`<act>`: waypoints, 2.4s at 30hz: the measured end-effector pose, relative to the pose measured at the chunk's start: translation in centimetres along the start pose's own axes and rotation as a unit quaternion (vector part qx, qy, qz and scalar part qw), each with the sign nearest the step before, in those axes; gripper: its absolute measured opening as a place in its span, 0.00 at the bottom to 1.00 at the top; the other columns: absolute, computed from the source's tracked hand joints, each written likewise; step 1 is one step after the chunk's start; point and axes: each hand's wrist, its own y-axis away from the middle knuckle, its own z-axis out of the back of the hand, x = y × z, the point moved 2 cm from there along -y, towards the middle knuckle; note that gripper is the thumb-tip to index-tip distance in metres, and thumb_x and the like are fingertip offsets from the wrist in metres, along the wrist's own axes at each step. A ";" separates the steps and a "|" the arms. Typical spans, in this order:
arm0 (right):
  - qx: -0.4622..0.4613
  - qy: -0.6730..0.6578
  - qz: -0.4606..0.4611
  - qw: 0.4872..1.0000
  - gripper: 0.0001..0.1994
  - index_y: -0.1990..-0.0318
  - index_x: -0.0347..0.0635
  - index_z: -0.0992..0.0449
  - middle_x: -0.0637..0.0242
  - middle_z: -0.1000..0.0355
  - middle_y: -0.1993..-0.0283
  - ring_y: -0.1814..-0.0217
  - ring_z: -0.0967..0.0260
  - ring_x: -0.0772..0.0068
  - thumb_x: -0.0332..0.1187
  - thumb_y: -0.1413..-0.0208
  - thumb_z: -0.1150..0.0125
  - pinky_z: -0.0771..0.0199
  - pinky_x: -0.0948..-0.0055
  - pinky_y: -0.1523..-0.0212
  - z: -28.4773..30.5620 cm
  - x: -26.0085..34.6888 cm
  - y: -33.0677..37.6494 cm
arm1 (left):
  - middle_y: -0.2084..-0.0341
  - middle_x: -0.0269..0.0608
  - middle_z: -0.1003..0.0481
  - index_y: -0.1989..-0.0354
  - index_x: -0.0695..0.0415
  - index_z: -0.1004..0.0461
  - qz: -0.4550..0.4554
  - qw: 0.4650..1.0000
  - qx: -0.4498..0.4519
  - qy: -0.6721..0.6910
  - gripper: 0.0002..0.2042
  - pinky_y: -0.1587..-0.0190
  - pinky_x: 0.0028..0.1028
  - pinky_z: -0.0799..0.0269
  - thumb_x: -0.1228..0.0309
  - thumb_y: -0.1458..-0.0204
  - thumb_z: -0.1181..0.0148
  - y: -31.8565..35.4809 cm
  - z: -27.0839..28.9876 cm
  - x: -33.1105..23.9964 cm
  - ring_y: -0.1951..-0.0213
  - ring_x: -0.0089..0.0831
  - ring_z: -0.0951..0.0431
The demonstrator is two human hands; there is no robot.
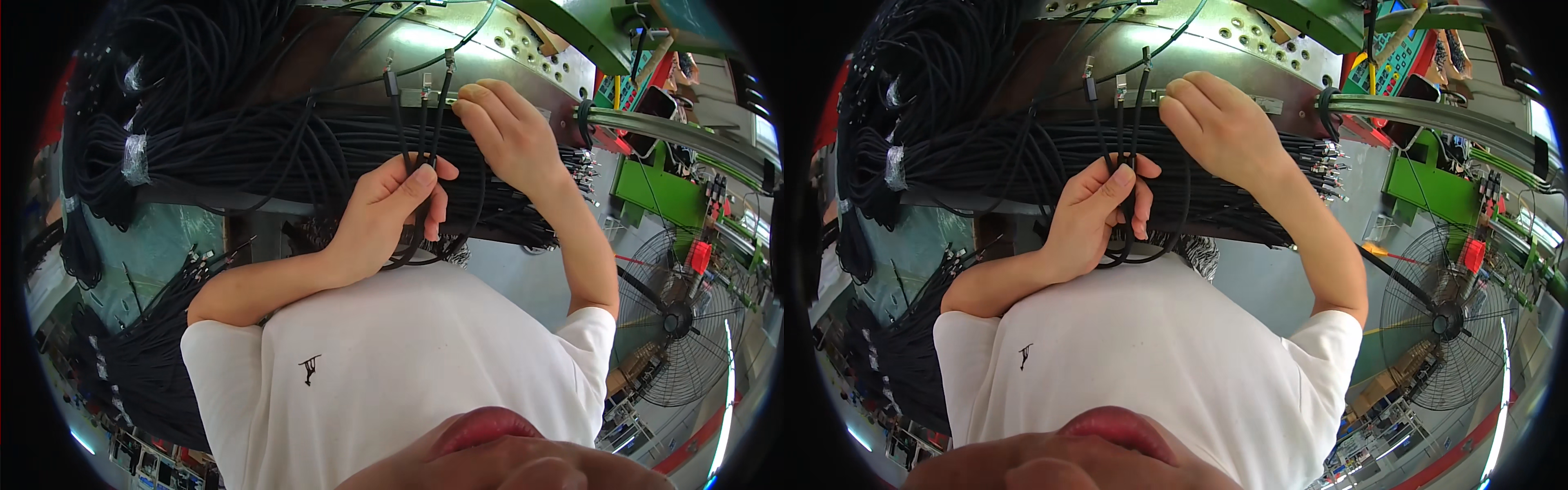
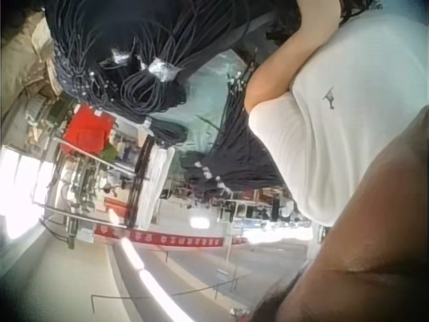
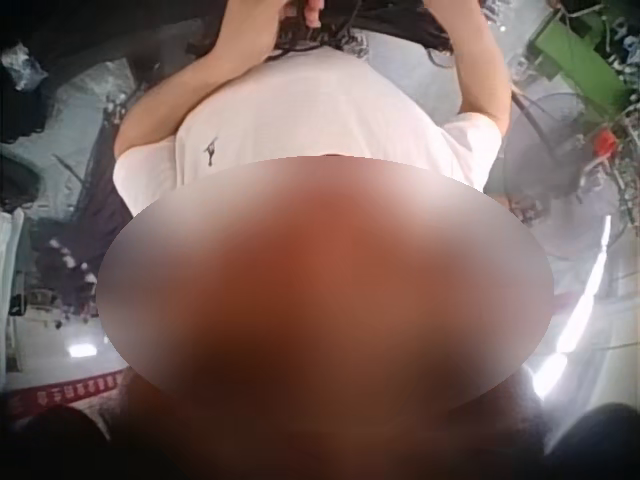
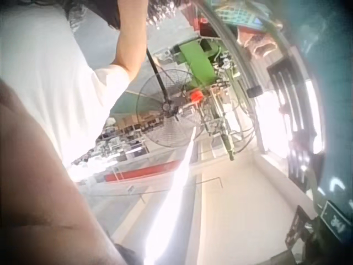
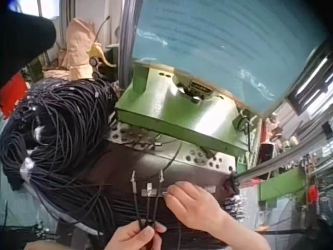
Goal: The person organizes bundles of cables by hand, places cable ends into a mold fixture on the worktable, and operates the machine to process the cables.
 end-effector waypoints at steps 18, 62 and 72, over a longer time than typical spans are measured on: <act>-0.197 -0.021 -0.107 0.974 0.17 0.63 0.42 0.29 0.66 0.29 0.64 0.63 0.30 0.61 0.20 0.63 0.34 0.28 0.69 0.63 0.1 -1.0 1.4 | 0.77 0.39 0.27 0.56 0.63 0.30 0.079 0.992 0.102 0.009 0.15 0.71 0.22 0.30 0.63 0.37 0.55 0.0 -1.1 -0.1 0.75 0.22 0.28; -0.023 -0.271 -0.313 0.910 0.08 0.70 0.35 0.30 0.63 0.27 0.65 0.61 0.29 0.64 0.21 0.56 0.36 0.28 0.71 0.63 0.0 -3.7 5.1 | 0.80 0.40 0.24 0.70 0.63 0.24 0.144 0.953 0.164 -0.210 0.18 0.74 0.19 0.29 0.61 0.39 0.52 -2.2 -2.0 -2.0 0.77 0.22 0.24; -0.092 0.006 -0.063 0.994 0.12 0.63 0.42 0.26 0.69 0.28 0.67 0.65 0.28 0.67 0.31 0.59 0.39 0.29 0.71 0.63 4.7 -2.6 3.3 | 0.78 0.43 0.23 0.61 0.65 0.27 0.210 0.945 0.180 -0.175 0.18 0.75 0.20 0.28 0.59 0.39 0.52 -3.5 -5.3 -4.6 0.78 0.25 0.23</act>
